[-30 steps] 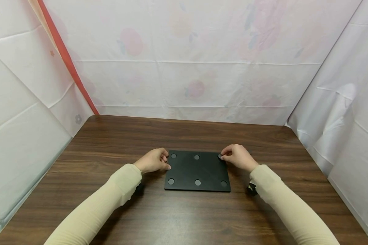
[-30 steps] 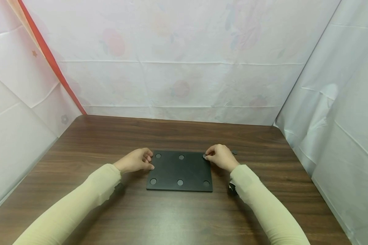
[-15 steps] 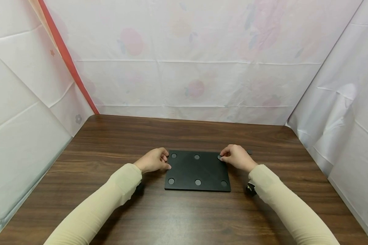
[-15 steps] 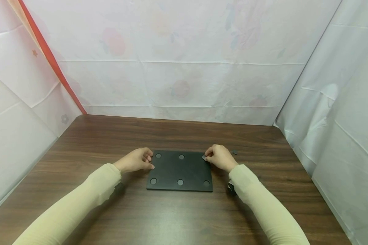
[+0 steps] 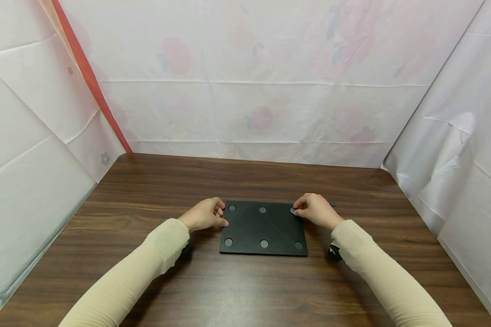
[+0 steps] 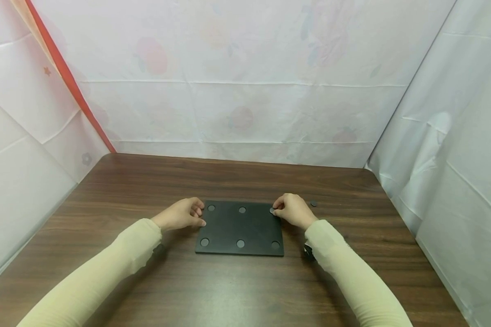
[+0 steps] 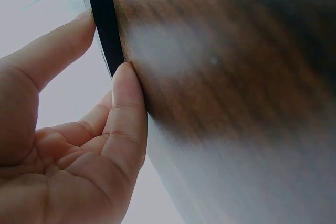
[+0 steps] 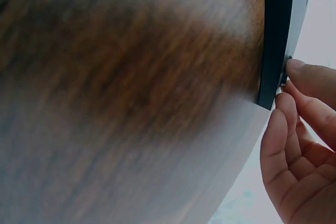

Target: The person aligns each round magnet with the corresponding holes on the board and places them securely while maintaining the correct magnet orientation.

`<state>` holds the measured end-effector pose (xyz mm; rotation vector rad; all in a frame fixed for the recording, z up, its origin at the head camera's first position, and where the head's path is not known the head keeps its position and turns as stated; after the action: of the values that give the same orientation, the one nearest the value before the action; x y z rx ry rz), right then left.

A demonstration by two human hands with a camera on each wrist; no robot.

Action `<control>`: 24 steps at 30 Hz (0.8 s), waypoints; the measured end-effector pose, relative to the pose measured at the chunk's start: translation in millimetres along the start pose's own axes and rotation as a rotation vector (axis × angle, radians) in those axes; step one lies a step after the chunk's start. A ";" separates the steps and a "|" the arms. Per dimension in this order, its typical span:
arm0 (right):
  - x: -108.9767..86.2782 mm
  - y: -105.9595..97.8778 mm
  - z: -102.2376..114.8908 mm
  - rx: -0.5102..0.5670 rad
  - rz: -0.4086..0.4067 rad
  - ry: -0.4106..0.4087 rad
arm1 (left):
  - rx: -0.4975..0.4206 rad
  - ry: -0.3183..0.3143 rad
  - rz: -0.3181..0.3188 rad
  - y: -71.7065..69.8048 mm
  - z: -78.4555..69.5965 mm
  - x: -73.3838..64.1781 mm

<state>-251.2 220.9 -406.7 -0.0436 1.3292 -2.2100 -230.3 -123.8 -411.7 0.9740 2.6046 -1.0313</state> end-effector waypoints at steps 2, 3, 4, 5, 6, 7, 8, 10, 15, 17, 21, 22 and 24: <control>0.1 0.1 -0.3 0.003 0.000 0.003 | -0.001 0.001 -0.001 0.1 -0.2 -0.3; 0.2 0.2 -0.4 0.004 0.000 0.003 | -0.001 0.001 0.000 0.1 -0.4 -0.6; 0.0 0.1 -0.2 0.007 0.001 0.004 | -0.003 0.001 0.001 0.2 -0.6 -0.7; 0.1 0.1 -0.2 0.009 0.001 0.004 | -0.005 0.000 0.002 0.2 -0.8 -0.9; 0.3 0.1 -0.3 0.009 0.002 0.004 | -0.009 -0.001 0.003 0.2 -0.9 -1.0; 0.4 0.1 -0.4 0.011 0.002 0.004 | -0.011 -0.002 0.003 0.3 -1.0 -1.1; 0.5 0.1 -0.5 0.011 0.003 0.005 | -0.012 -0.003 0.004 0.2 -1.3 -1.2; 0.8 -0.1 -0.6 0.013 0.005 0.007 | -0.014 -0.004 0.004 0.1 -1.3 -0.9; 1.0 -0.5 -1.0 0.024 0.011 0.011 | -0.015 0.001 -0.002 0.0 0.3 0.4; 1.1 -0.5 -1.1 0.025 0.012 0.010 | -0.021 0.000 0.000 0.0 0.5 0.6; 1.6 -0.3 -1.4 0.016 0.009 0.004 | -0.030 -0.007 0.003 -0.1 -0.1 0.2; 1.7 -0.2 -1.5 0.014 0.008 0.003 | -0.029 -0.006 0.002 -0.1 -0.1 0.2; 2.0 -0.1 -1.8 0.014 0.007 -0.001 | -0.023 -0.005 -0.001 0.0 0.3 0.2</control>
<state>-253.5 221.4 -408.0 -0.0343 1.3116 -2.2129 -230.5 -123.9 -412.0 0.9639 2.6075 -1.0006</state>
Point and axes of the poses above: each hand's wrist, its own x-axis towards the middle knuckle, its own y-axis out of the palm, z = x × y, the point moved 1 cm from there along x, towards the middle knuckle, and after that the axes turned 15 degrees about z, right-handed, at the moved point
